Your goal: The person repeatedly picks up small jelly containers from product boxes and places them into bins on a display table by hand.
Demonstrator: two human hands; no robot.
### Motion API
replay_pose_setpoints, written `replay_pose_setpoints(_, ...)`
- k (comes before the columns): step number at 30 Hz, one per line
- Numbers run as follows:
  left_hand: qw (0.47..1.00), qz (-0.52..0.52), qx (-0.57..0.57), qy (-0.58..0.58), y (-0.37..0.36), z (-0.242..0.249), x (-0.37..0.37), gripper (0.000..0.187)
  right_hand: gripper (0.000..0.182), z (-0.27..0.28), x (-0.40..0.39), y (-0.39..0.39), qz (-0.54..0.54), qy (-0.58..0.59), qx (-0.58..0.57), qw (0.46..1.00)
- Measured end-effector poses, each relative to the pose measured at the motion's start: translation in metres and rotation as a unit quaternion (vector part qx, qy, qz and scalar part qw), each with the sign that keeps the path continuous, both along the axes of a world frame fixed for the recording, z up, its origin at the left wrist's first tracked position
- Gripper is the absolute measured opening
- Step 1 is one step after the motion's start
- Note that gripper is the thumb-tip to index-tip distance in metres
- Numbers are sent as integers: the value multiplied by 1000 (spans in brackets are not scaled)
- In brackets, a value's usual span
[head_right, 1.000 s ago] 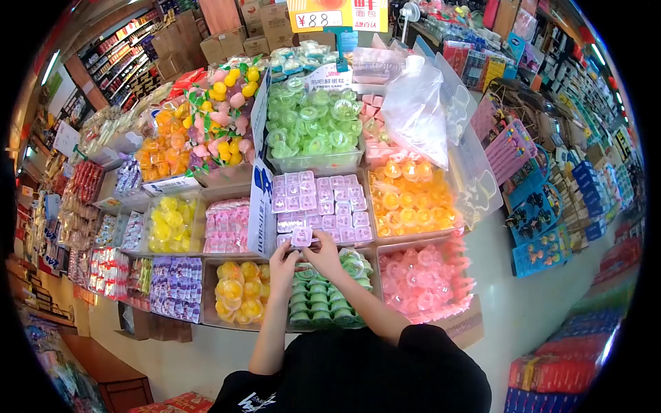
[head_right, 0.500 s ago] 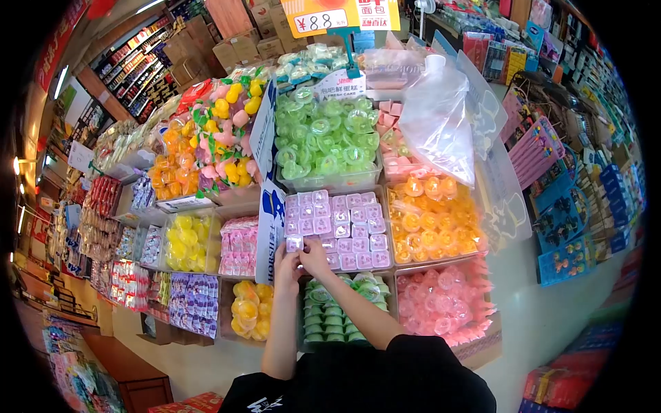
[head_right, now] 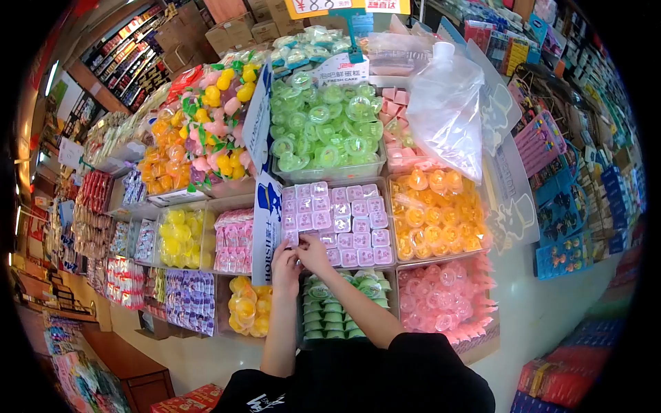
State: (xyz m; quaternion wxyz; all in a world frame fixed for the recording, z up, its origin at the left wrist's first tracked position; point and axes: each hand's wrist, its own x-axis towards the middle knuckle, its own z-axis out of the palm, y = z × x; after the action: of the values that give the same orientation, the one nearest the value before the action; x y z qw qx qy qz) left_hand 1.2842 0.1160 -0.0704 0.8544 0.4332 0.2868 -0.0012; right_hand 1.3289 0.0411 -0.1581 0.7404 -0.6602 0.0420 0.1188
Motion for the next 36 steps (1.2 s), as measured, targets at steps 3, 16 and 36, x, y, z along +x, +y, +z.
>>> replay_pose_setpoints(3, 1000, -16, 7, -16, 4, 3, -15, 49, 45, -10, -10, -16, 28, -39, -52, 998)
replay_pose_setpoints(16, 926, -345, 57, -143, -58, 24, -172, 11, 35, 82, -193, -161, 90, 8, 139, 986)
replay_pose_setpoints(36, 982, -143, 2, -122, -99, 16, -469, 23, 48, 59, -420, -145, 527, 191, 242, 792)
